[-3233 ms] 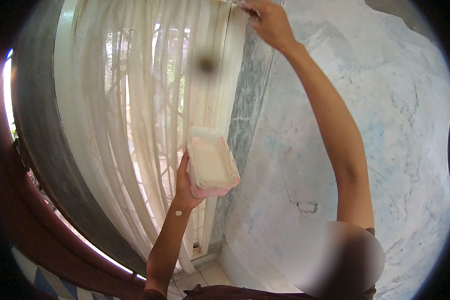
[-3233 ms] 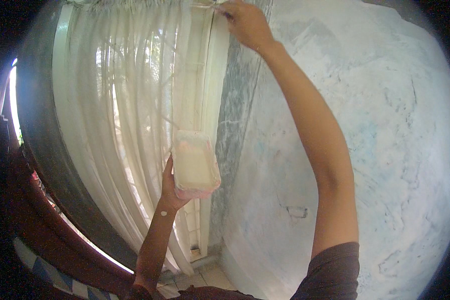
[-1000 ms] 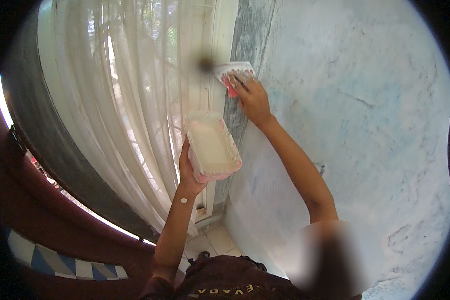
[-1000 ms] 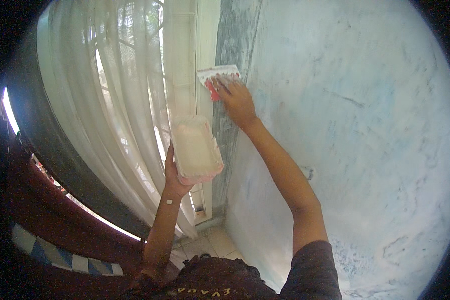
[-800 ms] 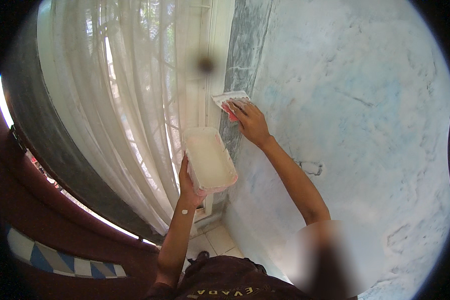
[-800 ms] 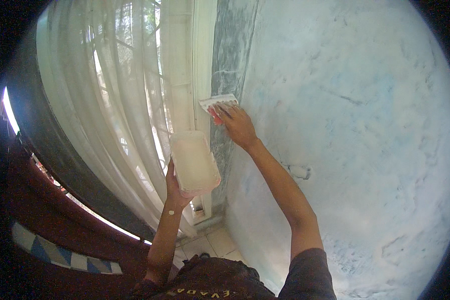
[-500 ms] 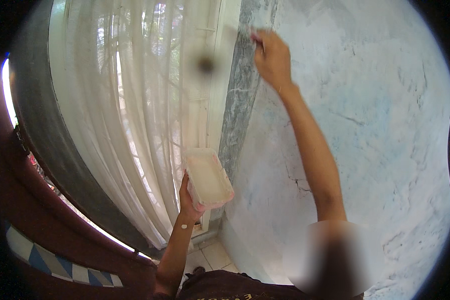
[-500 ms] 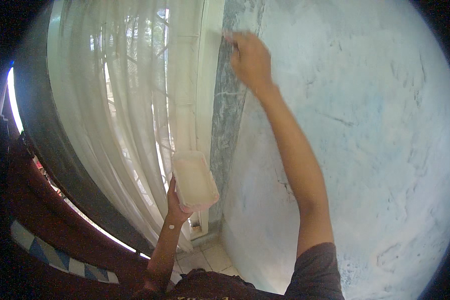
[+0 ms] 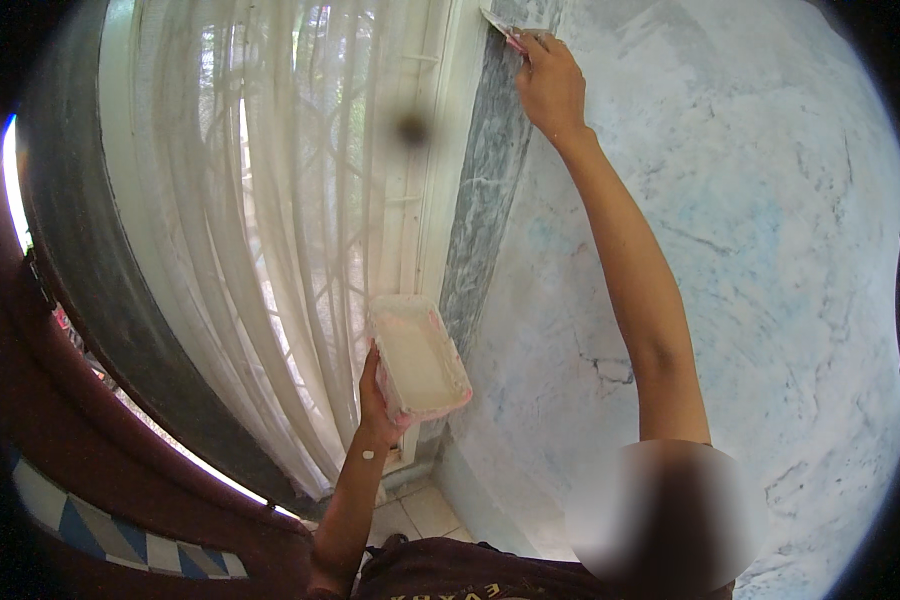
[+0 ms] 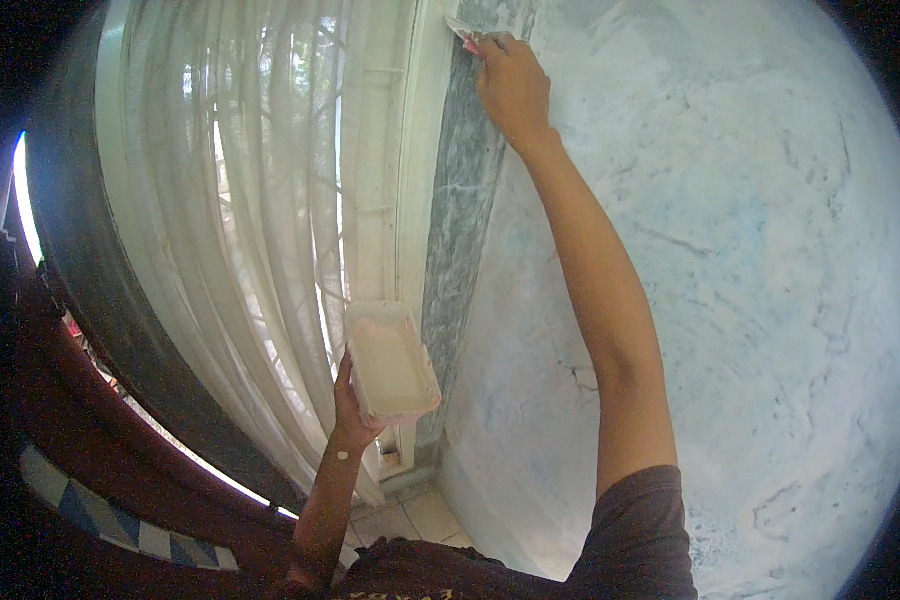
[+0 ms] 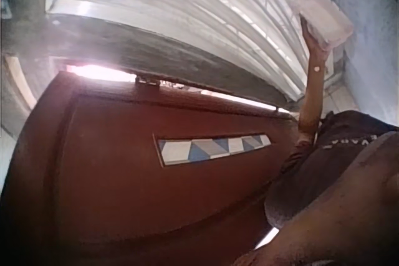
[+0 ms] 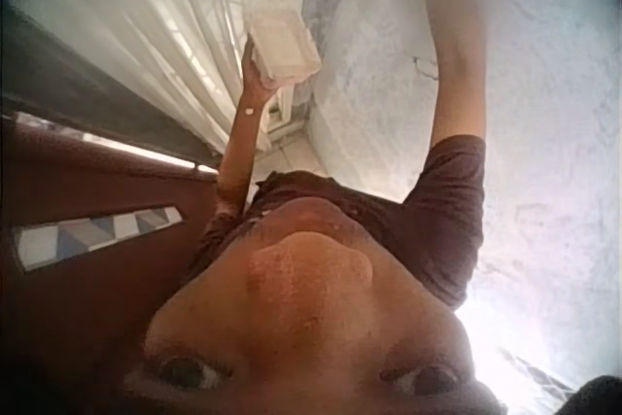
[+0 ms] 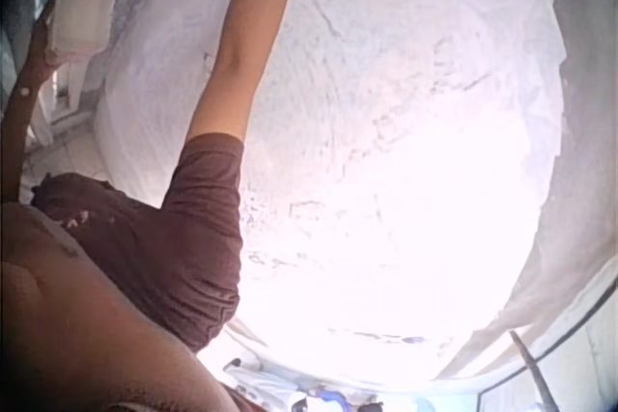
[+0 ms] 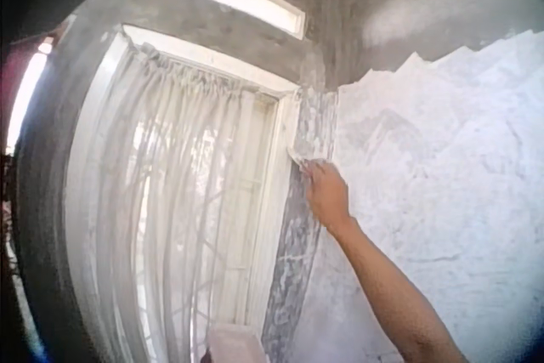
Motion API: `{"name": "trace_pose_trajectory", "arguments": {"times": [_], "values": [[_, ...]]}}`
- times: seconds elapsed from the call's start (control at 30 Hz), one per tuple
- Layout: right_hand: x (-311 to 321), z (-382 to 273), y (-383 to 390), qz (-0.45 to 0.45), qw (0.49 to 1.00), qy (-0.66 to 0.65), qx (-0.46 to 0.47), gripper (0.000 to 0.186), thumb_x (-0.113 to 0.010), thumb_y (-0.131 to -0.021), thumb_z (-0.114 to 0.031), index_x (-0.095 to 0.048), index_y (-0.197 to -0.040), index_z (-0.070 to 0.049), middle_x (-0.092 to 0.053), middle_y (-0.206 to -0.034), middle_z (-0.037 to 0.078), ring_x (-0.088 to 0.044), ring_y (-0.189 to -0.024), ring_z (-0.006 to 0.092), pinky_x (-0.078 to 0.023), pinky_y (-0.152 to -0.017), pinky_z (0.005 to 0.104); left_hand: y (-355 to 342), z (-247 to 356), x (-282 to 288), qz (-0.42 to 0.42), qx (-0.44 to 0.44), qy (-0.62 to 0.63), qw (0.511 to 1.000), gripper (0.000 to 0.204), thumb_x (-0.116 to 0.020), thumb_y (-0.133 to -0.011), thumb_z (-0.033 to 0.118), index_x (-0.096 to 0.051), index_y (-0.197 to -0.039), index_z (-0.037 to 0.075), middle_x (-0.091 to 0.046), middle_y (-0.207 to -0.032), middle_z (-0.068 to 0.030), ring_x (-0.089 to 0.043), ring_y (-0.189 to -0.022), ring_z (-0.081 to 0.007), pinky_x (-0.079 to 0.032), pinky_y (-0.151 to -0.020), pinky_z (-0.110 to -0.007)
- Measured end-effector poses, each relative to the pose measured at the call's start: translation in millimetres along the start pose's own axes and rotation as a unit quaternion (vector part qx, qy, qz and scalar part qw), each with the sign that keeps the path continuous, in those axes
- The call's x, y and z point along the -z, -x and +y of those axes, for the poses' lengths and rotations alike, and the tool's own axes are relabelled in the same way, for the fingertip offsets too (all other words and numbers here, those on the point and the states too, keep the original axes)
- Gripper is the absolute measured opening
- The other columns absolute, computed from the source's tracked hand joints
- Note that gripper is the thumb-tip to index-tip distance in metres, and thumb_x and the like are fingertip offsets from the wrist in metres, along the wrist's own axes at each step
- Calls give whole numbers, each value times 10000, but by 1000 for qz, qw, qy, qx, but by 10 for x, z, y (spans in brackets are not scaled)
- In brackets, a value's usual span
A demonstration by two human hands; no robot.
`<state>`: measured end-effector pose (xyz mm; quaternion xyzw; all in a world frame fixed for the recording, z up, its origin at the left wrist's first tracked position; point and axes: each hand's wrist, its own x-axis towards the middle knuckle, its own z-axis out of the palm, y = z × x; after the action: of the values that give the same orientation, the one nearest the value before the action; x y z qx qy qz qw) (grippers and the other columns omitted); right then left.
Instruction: The person applies a mixture of white and pink paste to a wall using a spatula. They scoop the paste from a white container and spread it across the wall surface next to a window.
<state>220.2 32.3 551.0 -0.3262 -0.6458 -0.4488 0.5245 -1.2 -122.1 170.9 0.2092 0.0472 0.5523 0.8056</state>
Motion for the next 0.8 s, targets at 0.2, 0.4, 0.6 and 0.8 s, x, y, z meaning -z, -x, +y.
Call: {"name": "trace_pose_trajectory", "arguments": {"times": [0.2,0.4,0.6,0.8], "values": [[34,-78,282,-30,999,-4,14,424,-595,-850,29,-714,-1229,-120,-688,-1179,57,-661,-1058,303,-568,-857,411,45,52,-121,3,0,-16,1000,645,-450,-1044,563,-433,-1538,148,-567,-1459,-113,-586,-1312,-313,-495,-1094,-537],[66,-84,567,-51,998,-2,32,458,-634,-814,6,-677,-1251,-124,-674,-1193,50,-639,-1108,293,-589,-819,429,-56,-16,25,-11,5,-21,1000,644,-459,-1048,555,-433,-1537,138,-575,-1445,-107,-586,-1305,-301,-491,-1093,-519],[193,-306,1079,-79,996,-35,17,466,-633,-793,75,-711,-1221,-90,-683,-1175,99,-661,-1072,322,-576,-841,404,-63,-78,49,-14,17,-32,999,667,-391,-1050,579,-410,-1552,140,-552,-1466,-125,-573,-1325,-319,-477,-1096,-578],[385,-508,1369,-142,977,-154,31,538,-621,-749,101,-707,-1229,-127,-705,-1206,85,-672,-1113,294,-587,-872,414,-78,-97,119,4,6,-33,999,669,-389,-1051,585,-418,-1547,137,-556,-1465,-119,-584,-1312,-317,-476,-1099,-577]]}}
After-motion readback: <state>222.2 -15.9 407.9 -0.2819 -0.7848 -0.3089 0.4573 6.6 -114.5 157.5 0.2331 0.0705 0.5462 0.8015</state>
